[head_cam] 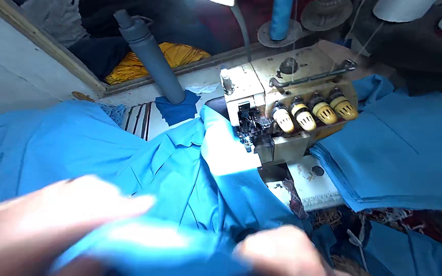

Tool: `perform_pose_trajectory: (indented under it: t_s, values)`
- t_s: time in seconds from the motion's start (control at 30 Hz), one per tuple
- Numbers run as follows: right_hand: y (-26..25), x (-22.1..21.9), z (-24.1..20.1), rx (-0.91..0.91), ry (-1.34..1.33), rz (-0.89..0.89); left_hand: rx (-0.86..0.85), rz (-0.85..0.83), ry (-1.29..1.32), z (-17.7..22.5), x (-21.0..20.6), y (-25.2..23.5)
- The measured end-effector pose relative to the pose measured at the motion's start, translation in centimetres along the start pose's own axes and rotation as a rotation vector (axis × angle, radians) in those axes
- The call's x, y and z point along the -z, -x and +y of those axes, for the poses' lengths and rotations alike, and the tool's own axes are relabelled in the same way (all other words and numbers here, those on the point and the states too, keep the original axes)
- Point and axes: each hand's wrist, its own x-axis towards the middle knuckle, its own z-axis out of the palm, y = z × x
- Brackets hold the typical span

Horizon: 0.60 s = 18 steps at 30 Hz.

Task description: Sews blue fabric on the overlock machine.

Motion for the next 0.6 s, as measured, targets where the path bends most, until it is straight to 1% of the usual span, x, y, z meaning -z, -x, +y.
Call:
perform_pose_trajectory:
  t_s: [0.03,0.07,0.1,0.13,0.17,0.2,0.3,0.43,0.5,0.6]
  values:
    - [0.3,-0.1,2.4,-0.092,0.014,0.055,-0.138,0.132,-0.164,-2.6,-2.0,-2.0]
    - [1.0,-0.5,5.1,-0.203,0.019,0.103,-0.213,0.192,-0.274,-5.0,-4.2,-4.0]
    - [1.9,-1.0,7.7,-0.306,0.034,0.133,-0.221,0.161,-0.341,-6.8,-6.2,-5.5]
    - [3.0,-1.5,10.0,-0.376,0.055,0.15,-0.183,0.068,-0.39,-8.3,-7.9,-6.3]
    - [3.8,-1.8,11.5,-0.427,0.076,0.153,-0.147,-0.012,-0.413,-9.4,-9.3,-6.6]
    - [4.4,-2.0,12.2,-0.457,0.09,0.15,-0.13,-0.04,-0.42,-10.0,-10.5,-6.6]
    - [5.0,-1.9,12.4,-0.45,0.058,0.181,-0.118,0.024,-0.388,-10.0,-12.3,-6.3]
    - [4.2,-1.5,12.2,-0.393,-0.052,0.243,-0.13,0.092,-0.335,-9.5,-13.0,-6.4]
    - [4.1,-1.6,12.3,-0.34,-0.043,0.282,-0.117,0.091,-0.209,-9.3,-13.1,-6.5]
    - [4.5,-1.9,12.7,-0.234,0.126,0.371,-0.082,0.051,0.08,-8.9,-12.5,-7.3]
